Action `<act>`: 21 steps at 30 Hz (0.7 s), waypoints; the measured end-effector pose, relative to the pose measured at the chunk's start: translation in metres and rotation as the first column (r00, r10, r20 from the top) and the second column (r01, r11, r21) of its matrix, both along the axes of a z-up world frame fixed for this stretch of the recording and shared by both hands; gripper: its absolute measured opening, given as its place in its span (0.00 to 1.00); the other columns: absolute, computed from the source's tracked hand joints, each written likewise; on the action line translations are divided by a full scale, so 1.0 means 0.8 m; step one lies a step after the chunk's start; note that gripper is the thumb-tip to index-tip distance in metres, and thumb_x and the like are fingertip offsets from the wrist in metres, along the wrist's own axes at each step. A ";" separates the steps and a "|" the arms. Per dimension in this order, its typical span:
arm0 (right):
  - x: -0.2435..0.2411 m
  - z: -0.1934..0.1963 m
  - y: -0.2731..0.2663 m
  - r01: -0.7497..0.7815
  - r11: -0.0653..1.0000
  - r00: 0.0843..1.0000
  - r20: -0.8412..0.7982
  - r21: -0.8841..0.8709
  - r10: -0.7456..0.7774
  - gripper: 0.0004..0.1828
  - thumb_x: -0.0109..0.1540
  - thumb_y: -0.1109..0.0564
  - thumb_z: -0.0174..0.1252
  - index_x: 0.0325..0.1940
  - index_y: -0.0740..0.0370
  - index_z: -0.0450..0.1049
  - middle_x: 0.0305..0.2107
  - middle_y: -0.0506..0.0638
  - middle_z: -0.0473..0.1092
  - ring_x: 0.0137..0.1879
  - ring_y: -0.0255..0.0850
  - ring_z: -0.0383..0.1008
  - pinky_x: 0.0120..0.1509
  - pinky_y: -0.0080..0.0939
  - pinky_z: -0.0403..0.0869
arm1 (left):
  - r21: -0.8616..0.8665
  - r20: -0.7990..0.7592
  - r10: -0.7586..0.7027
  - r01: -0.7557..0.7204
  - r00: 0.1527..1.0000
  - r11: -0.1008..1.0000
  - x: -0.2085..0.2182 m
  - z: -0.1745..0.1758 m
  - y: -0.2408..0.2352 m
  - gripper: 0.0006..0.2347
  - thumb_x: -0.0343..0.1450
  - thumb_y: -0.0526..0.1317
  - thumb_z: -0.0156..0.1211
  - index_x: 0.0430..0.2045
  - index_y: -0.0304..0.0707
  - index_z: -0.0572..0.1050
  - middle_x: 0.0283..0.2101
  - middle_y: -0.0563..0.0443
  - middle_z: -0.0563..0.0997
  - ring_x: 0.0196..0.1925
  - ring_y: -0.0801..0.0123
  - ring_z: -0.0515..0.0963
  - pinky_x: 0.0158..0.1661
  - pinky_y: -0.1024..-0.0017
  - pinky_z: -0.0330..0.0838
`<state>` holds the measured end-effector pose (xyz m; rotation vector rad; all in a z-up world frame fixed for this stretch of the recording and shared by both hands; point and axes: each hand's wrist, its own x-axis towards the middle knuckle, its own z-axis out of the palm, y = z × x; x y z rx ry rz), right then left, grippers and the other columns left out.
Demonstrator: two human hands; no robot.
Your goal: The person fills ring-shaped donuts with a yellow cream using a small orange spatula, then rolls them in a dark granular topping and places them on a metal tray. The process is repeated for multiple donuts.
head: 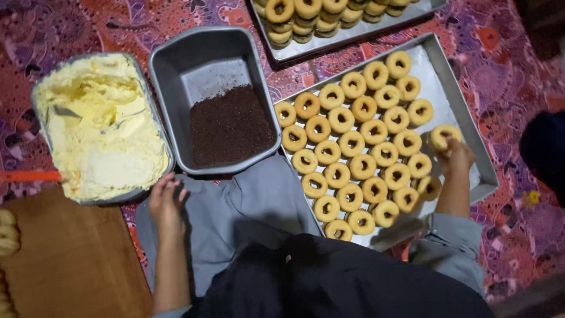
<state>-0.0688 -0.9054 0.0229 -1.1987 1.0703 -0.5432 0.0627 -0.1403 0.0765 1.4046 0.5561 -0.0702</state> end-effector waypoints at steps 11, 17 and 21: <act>0.030 0.020 0.061 -0.264 0.892 0.761 -0.647 -0.367 -0.040 0.46 0.64 0.44 0.69 0.74 0.72 0.54 0.48 0.68 0.75 0.43 0.54 0.76 0.44 0.51 0.75 | 0.000 -0.019 0.452 -0.452 0.892 0.892 -0.086 -0.093 0.166 0.06 0.77 0.36 0.54 0.46 0.43 0.75 0.43 0.54 0.77 0.43 0.70 0.78 0.45 0.67 0.75; 0.036 0.017 0.231 -0.428 0.246 0.870 -0.470 -0.870 -0.147 0.27 0.66 0.58 0.66 0.66 0.70 0.67 0.62 0.64 0.62 0.72 0.64 0.57 0.76 0.71 0.50 | 0.329 -0.045 0.707 -0.658 0.706 0.678 -0.060 -0.163 0.296 0.12 0.71 0.34 0.55 0.49 0.37 0.69 0.39 0.41 0.70 0.37 0.59 0.70 0.38 0.59 0.66; 0.050 0.018 0.379 -0.444 0.155 0.893 -0.420 -0.883 0.163 0.27 0.67 0.61 0.63 0.68 0.70 0.66 0.62 0.64 0.59 0.73 0.61 0.57 0.78 0.63 0.57 | 0.766 -0.071 0.736 -0.435 0.674 0.473 -0.013 -0.173 0.403 0.26 0.67 0.36 0.65 0.59 0.36 0.61 0.57 0.24 0.60 0.54 0.40 0.68 0.50 0.50 0.72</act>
